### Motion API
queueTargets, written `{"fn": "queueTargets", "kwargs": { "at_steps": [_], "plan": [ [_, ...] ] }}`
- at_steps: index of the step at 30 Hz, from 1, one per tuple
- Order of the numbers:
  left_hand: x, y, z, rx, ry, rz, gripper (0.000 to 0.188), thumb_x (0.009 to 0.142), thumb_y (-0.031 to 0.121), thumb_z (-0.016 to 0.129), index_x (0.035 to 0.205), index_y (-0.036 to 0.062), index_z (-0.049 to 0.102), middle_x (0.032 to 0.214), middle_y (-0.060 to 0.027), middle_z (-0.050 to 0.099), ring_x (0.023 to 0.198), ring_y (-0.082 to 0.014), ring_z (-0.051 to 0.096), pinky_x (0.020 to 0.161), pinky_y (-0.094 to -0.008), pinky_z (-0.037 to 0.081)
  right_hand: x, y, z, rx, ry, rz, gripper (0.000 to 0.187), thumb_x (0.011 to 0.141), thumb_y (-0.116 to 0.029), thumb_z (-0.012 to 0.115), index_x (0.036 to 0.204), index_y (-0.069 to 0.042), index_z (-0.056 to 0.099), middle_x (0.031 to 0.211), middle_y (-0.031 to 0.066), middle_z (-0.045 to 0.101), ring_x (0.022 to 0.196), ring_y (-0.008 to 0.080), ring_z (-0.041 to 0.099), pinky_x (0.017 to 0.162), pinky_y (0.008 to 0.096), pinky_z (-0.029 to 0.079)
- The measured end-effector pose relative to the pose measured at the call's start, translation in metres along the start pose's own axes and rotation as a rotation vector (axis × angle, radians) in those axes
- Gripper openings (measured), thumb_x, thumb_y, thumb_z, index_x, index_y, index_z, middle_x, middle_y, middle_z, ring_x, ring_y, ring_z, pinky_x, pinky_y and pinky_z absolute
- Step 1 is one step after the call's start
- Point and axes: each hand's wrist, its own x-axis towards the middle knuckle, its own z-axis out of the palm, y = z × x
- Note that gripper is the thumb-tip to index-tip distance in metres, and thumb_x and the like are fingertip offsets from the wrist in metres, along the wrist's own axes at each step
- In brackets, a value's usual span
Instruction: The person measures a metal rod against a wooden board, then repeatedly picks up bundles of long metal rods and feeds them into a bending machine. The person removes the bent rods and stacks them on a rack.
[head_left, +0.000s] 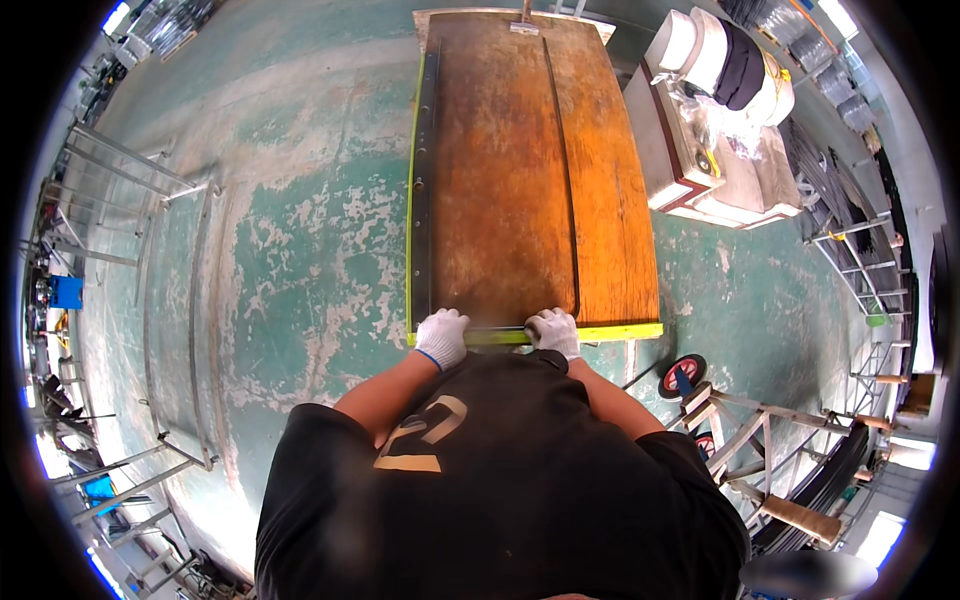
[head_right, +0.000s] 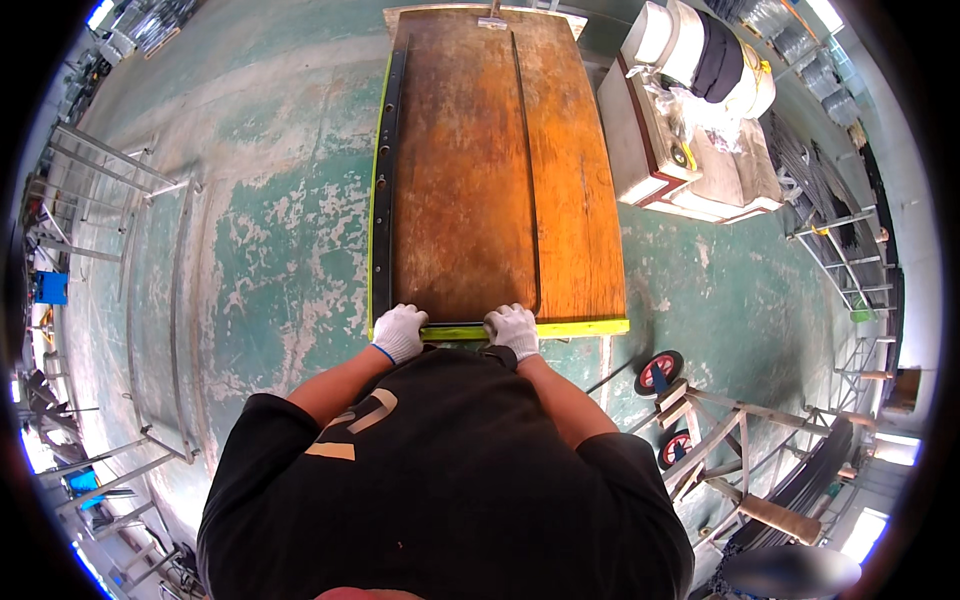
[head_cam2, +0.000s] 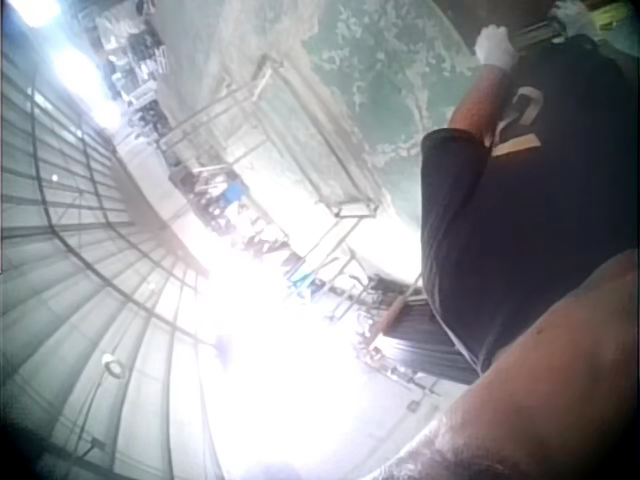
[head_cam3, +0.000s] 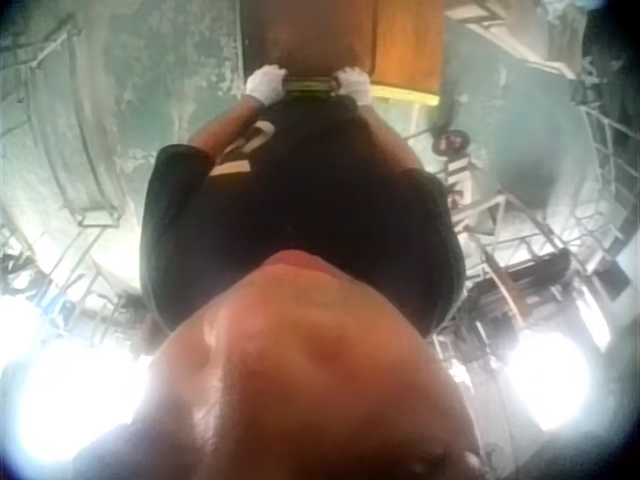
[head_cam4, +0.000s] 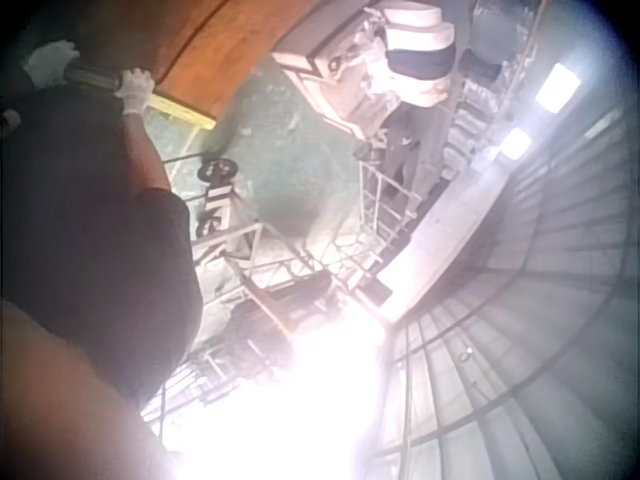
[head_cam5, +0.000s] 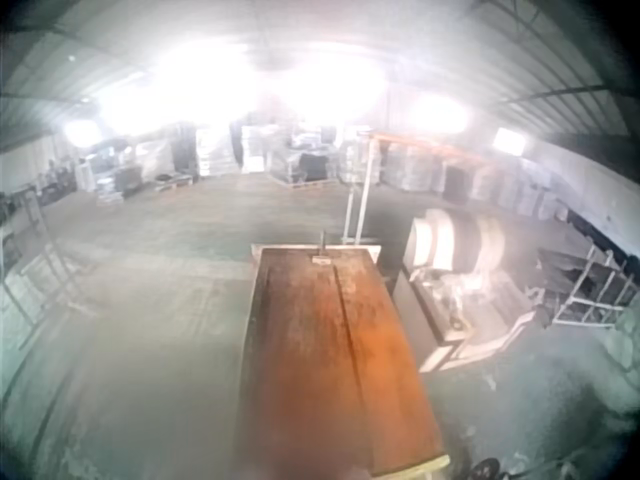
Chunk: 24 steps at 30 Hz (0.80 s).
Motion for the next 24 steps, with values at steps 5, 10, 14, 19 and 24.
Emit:
{"fn": "queueTargets", "kwargs": {
  "at_steps": [5,10,14,19,24],
  "plan": [
    [-0.001,-0.005,0.007,-0.021,0.015,0.022,0.026,0.082,0.013,0.064,0.106,0.0088,0.074,0.110,-0.0147,0.070,0.112,-0.0333,0.066,0.094,-0.0459,0.057,0.003,0.000,-0.002,-0.020,-0.038,0.002,0.010,0.083,-0.026,0.077,0.091,-0.020,0.077,0.094,0.0026,0.070,0.099,0.0279,0.064,0.086,0.0445,0.050],
    [0.003,-0.009,0.017,0.037,0.036,0.073,0.024,0.081,0.014,0.065,0.103,0.0073,0.073,0.106,-0.0154,0.070,0.109,-0.0339,0.066,0.093,-0.0455,0.056,0.006,0.000,-0.003,-0.042,-0.061,0.005,0.009,0.083,-0.024,0.077,0.090,-0.019,0.076,0.093,0.0041,0.070,0.099,0.0285,0.064,0.085,0.0452,0.050],
    [-0.004,-0.005,0.014,0.050,0.102,0.102,0.021,0.081,0.015,0.065,0.100,0.0079,0.073,0.103,-0.0152,0.070,0.106,-0.0331,0.066,0.093,-0.0446,0.054,0.009,-0.006,-0.010,-0.054,-0.090,0.034,0.007,0.082,-0.023,0.076,0.088,-0.019,0.075,0.092,0.0053,0.069,0.099,0.0291,0.064,0.085,0.0458,0.050],
    [-0.010,-0.014,0.025,0.010,0.184,0.113,0.019,0.080,0.016,0.065,0.096,0.0089,0.072,0.098,-0.0141,0.069,0.102,-0.0325,0.066,0.090,-0.0447,0.053,0.008,-0.008,-0.009,-0.039,-0.064,0.063,0.007,0.083,-0.022,0.074,0.088,-0.018,0.073,0.093,0.0058,0.068,0.098,0.0303,0.062,0.084,0.0463,0.048],
    [-0.011,-0.016,0.015,-0.041,0.238,0.170,0.017,0.082,0.021,0.067,0.094,0.0097,0.072,0.097,-0.0131,0.069,0.101,-0.0327,0.066,0.089,-0.0449,0.053,0.009,-0.018,-0.013,-0.056,-0.105,0.127,0.011,0.085,-0.025,0.071,0.093,-0.018,0.074,0.098,0.0058,0.068,0.103,0.0303,0.062,0.088,0.0475,0.047]
  ]
}}
